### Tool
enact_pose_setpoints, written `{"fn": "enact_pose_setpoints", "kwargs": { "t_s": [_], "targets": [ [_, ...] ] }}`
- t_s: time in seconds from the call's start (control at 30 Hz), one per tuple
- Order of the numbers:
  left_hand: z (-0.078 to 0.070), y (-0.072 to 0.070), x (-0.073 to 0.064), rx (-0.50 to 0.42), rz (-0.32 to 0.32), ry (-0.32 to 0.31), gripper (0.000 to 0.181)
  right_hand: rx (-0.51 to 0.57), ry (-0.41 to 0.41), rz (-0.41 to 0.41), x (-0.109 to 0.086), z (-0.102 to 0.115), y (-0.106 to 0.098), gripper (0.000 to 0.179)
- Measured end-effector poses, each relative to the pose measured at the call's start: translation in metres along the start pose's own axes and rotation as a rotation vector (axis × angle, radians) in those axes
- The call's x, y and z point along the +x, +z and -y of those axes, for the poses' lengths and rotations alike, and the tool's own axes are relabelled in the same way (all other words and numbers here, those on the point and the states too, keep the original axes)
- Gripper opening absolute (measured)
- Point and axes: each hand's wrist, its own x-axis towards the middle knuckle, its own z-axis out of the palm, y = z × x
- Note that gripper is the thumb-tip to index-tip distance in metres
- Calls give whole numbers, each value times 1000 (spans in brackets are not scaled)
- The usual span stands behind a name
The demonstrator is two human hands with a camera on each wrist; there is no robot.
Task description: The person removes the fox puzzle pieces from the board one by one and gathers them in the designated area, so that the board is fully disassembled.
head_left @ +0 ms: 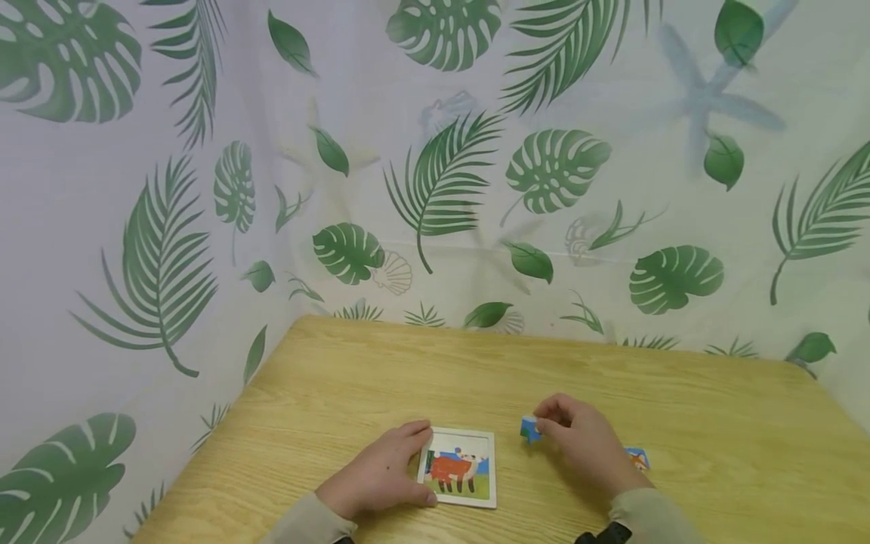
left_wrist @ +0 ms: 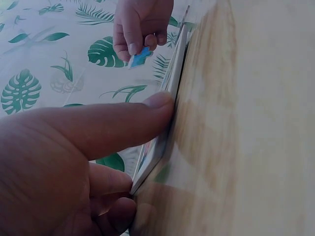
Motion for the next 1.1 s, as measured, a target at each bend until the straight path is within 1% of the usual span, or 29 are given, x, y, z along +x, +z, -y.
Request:
{"fn": "enact_pose_setpoints", "kwargs": {
  "t_s": [0.17,0.3,0.4,0.57,0.8,0.93,1.1],
  "targets": [
    [-1,0,-1,-3,2,-4,99,-33,25,20,0,-11,-7,11],
    [-3,-1,-2,-4,7,-4,99,-105,23,27,3,-21,-12,13],
    [-4,-2,-2,-2,10,-5,99,-138,24,35,5,-26,-15,14],
    [-4,-2,-2,-2,12,-9,99,-167,17,38,6,-26,-15,13],
    [-2,-1,-1,-7,14,-20,98,-233,-21,17,9,-22,-7,3],
    [-2,-1,0,-16,15,-22,98,-281,-59,14,9,-22,-5,5],
    [-2,-1,-1,-6,9,-13,97,-311,-55,11,9,-26,-5,6]
  ]
}}
